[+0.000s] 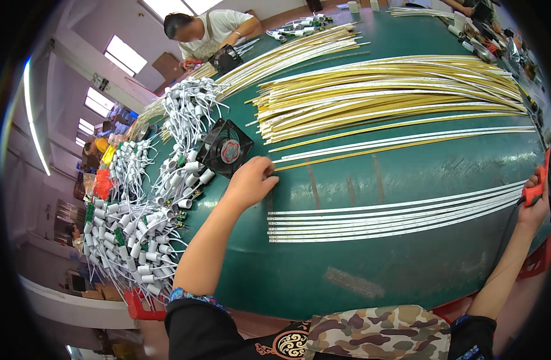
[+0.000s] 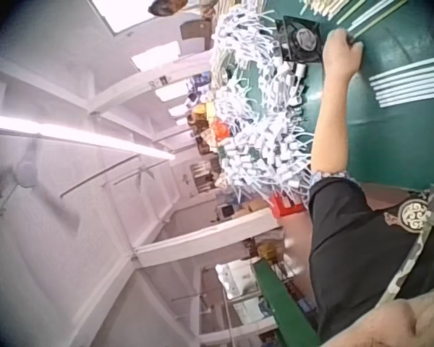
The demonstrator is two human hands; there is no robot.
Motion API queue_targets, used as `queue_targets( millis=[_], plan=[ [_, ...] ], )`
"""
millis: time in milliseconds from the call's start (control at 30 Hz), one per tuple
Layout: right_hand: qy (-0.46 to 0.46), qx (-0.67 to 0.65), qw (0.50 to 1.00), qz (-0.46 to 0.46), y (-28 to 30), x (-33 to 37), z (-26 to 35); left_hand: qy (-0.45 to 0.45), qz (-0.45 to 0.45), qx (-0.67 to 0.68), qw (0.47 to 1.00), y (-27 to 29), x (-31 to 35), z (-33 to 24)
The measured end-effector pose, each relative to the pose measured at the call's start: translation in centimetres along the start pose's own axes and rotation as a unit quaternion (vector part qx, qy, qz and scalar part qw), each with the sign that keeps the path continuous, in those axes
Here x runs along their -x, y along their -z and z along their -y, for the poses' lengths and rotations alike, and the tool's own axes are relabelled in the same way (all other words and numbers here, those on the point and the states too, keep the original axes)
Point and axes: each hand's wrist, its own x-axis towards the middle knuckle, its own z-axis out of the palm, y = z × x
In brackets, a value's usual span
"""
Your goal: The person solders wires to LED strips and circuit boards using a soldering iron, then assembles the lighting components. A cooling fan is used to dissipate heat during the process.
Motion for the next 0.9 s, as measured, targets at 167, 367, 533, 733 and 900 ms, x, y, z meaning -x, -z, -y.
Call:
queue_targets(
  millis=[167,367,533,733,900],
  plan=[
    [0.004,0.010,1.000,0.012,-0.4,0.5,0.1,-0.181,-0.016,-0.280,0.943,-1.5,-2.2,-1.0],
    [0.012,0.018,1.000,0.003,-1.8,1.4,0.5,-0.208,-0.056,-0.243,0.946,-1.6,-2.4,0.3],
    [0.020,0.026,0.999,-0.009,-1.2,1.0,0.0,-0.105,-0.013,0.063,0.992,0.5,-1.2,1.3],
    [0.012,0.006,1.000,0.020,-0.6,0.8,0.1,0.147,0.168,0.476,0.851,1.5,1.5,2.6],
    [0.003,0.023,0.999,0.027,1.3,-0.6,0.0,0.162,0.238,0.387,0.876,1.5,3.3,2.8]
  ],
)
